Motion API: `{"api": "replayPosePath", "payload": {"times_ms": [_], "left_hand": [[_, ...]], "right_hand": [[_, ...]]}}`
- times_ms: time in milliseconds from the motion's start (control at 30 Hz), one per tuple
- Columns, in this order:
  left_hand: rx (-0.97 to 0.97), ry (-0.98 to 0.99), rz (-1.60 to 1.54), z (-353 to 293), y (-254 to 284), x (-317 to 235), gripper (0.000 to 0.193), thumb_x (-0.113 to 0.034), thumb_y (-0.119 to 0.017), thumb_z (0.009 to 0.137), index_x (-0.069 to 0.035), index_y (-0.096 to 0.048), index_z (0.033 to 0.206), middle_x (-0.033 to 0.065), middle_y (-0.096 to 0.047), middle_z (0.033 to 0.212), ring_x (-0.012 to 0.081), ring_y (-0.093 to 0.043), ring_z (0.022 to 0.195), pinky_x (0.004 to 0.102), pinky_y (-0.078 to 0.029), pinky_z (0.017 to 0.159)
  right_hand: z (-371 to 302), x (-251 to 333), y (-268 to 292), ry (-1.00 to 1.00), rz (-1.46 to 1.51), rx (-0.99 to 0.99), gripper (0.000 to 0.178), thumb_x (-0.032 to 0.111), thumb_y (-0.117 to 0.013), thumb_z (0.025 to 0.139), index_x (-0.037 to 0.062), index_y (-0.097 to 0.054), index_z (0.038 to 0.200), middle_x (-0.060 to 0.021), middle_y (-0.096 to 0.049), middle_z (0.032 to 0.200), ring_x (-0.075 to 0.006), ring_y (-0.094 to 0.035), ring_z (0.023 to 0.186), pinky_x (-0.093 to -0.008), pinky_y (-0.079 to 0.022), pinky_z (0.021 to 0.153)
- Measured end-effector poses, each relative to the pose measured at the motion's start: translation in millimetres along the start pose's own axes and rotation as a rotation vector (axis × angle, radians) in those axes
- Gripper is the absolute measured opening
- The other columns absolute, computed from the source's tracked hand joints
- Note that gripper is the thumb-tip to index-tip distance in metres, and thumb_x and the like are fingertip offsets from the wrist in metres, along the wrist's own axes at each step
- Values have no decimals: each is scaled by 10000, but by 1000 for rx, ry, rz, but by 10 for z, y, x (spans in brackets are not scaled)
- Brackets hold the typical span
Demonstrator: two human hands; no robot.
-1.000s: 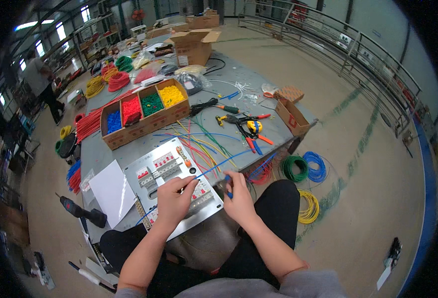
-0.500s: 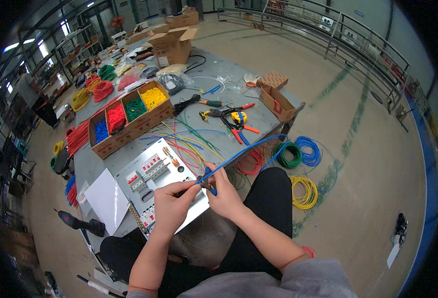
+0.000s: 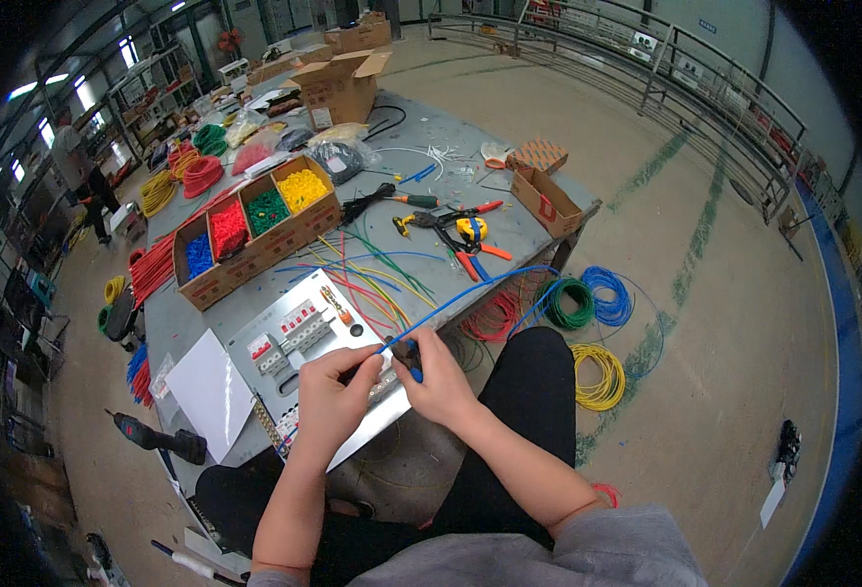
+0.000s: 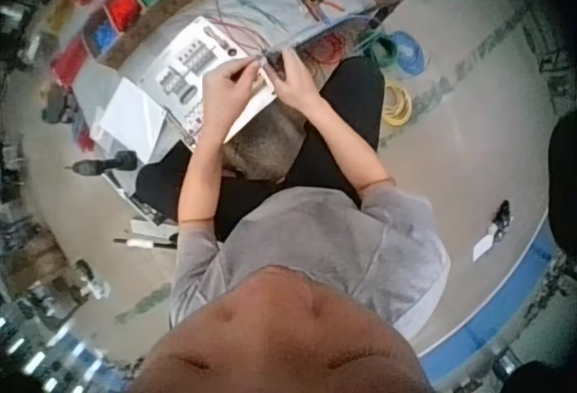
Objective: The person strips the ends of blue electrical wires using pliers and inserts them into terminals on a metal electrical panel. The person repeats this process for multiple wires, securing each one into the panel's terminal blocks.
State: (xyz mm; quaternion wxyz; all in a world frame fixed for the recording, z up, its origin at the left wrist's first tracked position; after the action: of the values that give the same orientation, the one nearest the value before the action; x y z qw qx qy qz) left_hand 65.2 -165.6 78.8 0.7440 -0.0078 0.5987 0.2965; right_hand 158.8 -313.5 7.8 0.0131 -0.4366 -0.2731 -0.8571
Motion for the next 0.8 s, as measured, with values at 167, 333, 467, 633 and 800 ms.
{"api": "replayPosePath", "payload": {"times_ms": [167,333,467,633,800], "left_hand": [[-58,-79,93,-2,67,-62,162,-60,-743,965,49,-800,1070,155,-772,840,173,-707,686,304,-539,647],[-92,-117,179,16,114,-80,162,-61,-738,956,63,-788,1048,197,-767,858,259,-734,707,342,-558,663],[98,-99,265,-42,93,47,166,-98,-719,961,39,-792,1021,238,-761,896,387,-747,808,434,-583,764],[253,-83,344,-124,9,159,177,-131,-711,960,24,-791,990,239,-757,930,422,-726,836,465,-581,799],[298,10,343,-93,291,202,193,-144,-716,967,14,-799,1040,225,-763,952,382,-743,853,429,-581,795]], "right_hand": [[-40,12,-147,-174,194,47,247,217,-720,1011,9,-625,1102,-145,-634,892,-250,-648,788,-389,-508,723],[-96,-114,-222,-253,350,30,284,292,-679,1066,25,-642,978,-5,-547,747,-107,-514,712,-311,-430,652],[-68,-139,-194,-350,774,239,314,317,-633,1106,58,-601,932,34,-541,732,-77,-488,670,-274,-401,630],[-90,-91,-208,-277,667,336,310,322,-617,1113,74,-576,930,20,-553,737,-78,-501,663,-270,-407,625],[-26,-256,-98,-319,724,236,280,291,-650,1094,80,-567,930,5,-586,743,-90,-542,677,-280,-432,653]]}}
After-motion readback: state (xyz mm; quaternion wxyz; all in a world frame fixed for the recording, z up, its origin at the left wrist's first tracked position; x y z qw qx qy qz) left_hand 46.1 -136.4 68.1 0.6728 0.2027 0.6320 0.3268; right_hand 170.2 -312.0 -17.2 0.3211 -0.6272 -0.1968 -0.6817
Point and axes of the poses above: each hand's wrist, its own z-axis towards the middle knuckle, its own y-axis out of the back of the hand, x = y × z, the point moved 3 cm from there along z, towards the middle knuckle
